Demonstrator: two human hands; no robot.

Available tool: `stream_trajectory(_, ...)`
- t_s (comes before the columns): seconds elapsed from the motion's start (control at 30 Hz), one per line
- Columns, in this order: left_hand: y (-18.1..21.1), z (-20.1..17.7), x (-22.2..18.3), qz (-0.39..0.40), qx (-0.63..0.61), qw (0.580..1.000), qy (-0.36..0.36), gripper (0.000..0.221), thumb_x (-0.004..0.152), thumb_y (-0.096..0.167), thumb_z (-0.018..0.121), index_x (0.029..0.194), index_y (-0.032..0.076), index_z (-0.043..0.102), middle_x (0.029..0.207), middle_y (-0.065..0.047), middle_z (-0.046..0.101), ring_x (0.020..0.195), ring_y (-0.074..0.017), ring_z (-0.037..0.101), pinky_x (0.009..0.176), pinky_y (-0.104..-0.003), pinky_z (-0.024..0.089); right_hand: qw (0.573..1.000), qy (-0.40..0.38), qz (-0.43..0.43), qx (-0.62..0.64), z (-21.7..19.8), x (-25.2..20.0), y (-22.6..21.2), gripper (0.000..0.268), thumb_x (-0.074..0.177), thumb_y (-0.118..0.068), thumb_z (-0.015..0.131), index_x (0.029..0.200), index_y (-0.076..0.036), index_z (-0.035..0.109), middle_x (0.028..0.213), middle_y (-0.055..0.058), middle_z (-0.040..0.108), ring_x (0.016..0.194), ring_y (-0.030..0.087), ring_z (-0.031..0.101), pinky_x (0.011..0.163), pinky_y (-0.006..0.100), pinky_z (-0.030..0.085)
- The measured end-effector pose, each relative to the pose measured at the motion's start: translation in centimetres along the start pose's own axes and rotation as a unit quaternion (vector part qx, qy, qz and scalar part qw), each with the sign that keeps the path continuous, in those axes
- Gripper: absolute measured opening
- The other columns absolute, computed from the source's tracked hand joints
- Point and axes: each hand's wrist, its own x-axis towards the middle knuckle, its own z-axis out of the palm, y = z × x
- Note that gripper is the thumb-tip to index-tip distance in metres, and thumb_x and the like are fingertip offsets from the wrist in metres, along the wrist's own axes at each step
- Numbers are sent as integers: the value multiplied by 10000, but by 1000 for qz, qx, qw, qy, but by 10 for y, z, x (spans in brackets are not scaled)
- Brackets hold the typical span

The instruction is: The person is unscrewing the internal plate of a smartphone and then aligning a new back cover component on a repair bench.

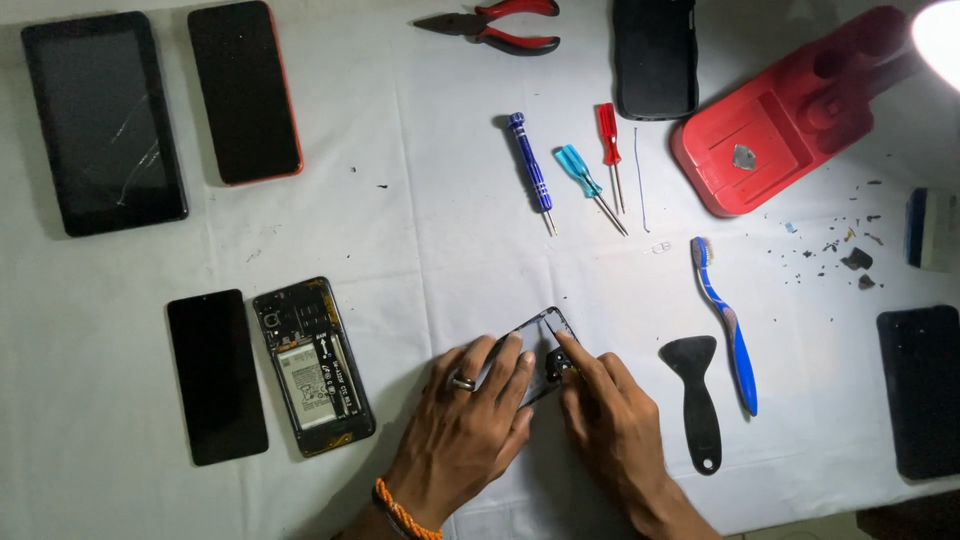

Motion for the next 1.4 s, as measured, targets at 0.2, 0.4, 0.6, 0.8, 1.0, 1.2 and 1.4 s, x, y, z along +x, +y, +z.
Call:
stream_trajectory(0.2, -9, 1, 5, 27, -28, 998, 41, 485, 921, 323, 710, 1302, 40, 605, 1369, -118, 584, 1250, -285, 522, 1003, -410, 451, 999, 4, 20, 28, -5, 10, 1, 393, 995, -53, 616, 1379, -132, 622, 821, 12, 626, 598, 112, 516, 604, 245, 479)
stream_trajectory(0.4, -11, 9, 1, 25, -39, 998, 42, 506, 915, 352, 718, 1306, 49, 611, 1386, -122, 579, 1260, -291, 511, 1006, -425, 444, 998, 16, 47, -33, -16, 33, 17, 347, 995, -116, 656, 1336, -73, 617, 1017, 115, 757, 783, 185, 733, 689, 306, 591)
stream_trajectory(0.6, -13, 14, -3, 30, -44, 998, 43, 520, 941, 369, 695, 1340, 51, 595, 1415, -128, 565, 1290, -302, 500, 1023, -432, 434, 992, 75, 61, -84, -30, 69, 22, 178, 1012, -76, 634, 1177, -45, 692, 1031, 112, 721, 922, 271, 645, 831, 381, 506)
stream_trajectory(0.8, -13, 14, -5, 28, -47, 998, 40, 533, 940, 366, 692, 1350, 41, 592, 1436, -139, 544, 1291, -307, 491, 1021, -435, 435, 994, 59, 78, 46, -45, 94, 17, 235, 968, -80, 724, 1202, -99, 717, 1036, 92, 612, 924, 196, 593, 730, 301, 543)
stream_trajectory(1.0, -10, 13, -1, 8, -71, 994, 82, 445, 919, 256, 629, 1308, 41, 599, 1329, -113, 595, 1212, -295, 546, 970, -437, 469, 937, 47, 203, 280, -76, 127, -7, 225, 893, -99, 764, 1097, -34, 694, 1073, 92, 708, 961, 150, 645, 827, 233, 551)
stream_trajectory(1.2, -8, 20, -6, 13, -40, 994, 96, 452, 878, 253, 647, 1268, 24, 633, 1349, -123, 595, 1238, -304, 552, 959, -431, 455, 954, 23, 134, 265, -67, 159, -23, 497, 917, -43, 713, 1369, -20, 508, 939, 157, 707, 808, 198, 666, 695, 286, 569)
stream_trajectory(1.4, -7, 21, -7, 13, -71, 993, 95, 450, 934, 312, 628, 1286, 32, 656, 1377, -143, 607, 1259, -332, 536, 1013, -457, 432, 989, -100, 92, 55, 3, 203, -24, 453, 864, -265, 796, 1297, -179, 694, 873, 22, 804, 790, 152, 732, 773, 292, 529)
